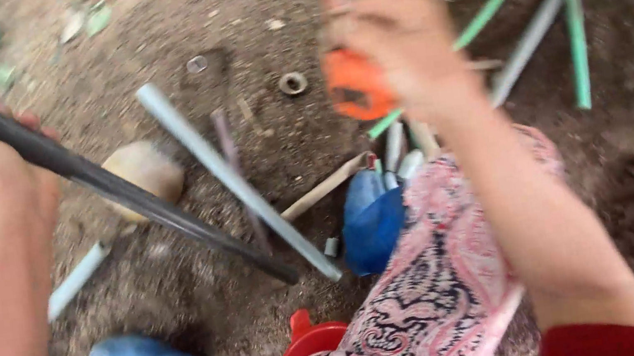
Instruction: Measuring and sawing PVC pipes using a tape measure and a hacksaw blade while sitting on a stool in an outdoor area.
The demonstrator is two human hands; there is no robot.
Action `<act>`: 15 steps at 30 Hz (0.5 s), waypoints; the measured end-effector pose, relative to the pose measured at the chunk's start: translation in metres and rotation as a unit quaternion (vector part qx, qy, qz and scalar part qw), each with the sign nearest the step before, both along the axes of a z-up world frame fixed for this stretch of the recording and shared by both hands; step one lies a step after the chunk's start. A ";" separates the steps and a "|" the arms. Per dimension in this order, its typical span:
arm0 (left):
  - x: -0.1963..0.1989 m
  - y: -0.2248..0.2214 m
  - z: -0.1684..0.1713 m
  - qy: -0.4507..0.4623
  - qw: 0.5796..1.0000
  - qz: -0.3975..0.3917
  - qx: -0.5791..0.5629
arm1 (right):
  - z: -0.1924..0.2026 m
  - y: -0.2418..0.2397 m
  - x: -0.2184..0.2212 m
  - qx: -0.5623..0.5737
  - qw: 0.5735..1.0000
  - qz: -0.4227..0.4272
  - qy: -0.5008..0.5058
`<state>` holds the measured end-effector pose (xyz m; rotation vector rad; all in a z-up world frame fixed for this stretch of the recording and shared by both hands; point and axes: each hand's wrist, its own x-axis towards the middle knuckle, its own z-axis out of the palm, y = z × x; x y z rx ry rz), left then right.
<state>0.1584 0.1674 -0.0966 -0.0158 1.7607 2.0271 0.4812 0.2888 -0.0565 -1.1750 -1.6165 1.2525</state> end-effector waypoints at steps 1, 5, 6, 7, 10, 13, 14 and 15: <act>0.015 0.014 -0.011 -0.007 1.000 0.005 -0.011 | 0.016 -0.009 -0.007 -0.089 0.995 0.027 -0.037; 0.026 0.074 -0.118 0.028 0.997 -0.036 0.055 | -0.004 0.005 -0.025 0.058 0.962 0.226 -0.144; 0.027 0.080 -0.132 0.028 0.997 -0.049 0.058 | -0.008 0.006 -0.032 0.059 0.965 0.213 -0.144; 0.027 0.085 -0.146 0.184 0.973 -0.137 -0.037 | -0.012 0.006 -0.042 0.055 0.958 0.240 -0.146; 0.077 0.081 -0.082 0.283 0.911 -0.257 -0.156 | -0.016 0.006 -0.067 0.037 0.955 0.267 -0.120; 0.095 0.073 -0.028 0.171 0.927 -0.303 -0.139 | -0.016 0.008 -0.093 0.045 0.962 0.257 -0.073; 0.091 0.073 -0.021 0.115 0.943 -0.299 -0.086 | -0.016 0.011 -0.101 0.072 0.964 0.250 -0.056; 0.071 0.063 -0.033 0.117 0.942 -0.302 -0.087 | -0.015 0.010 -0.108 0.072 0.965 0.246 -0.055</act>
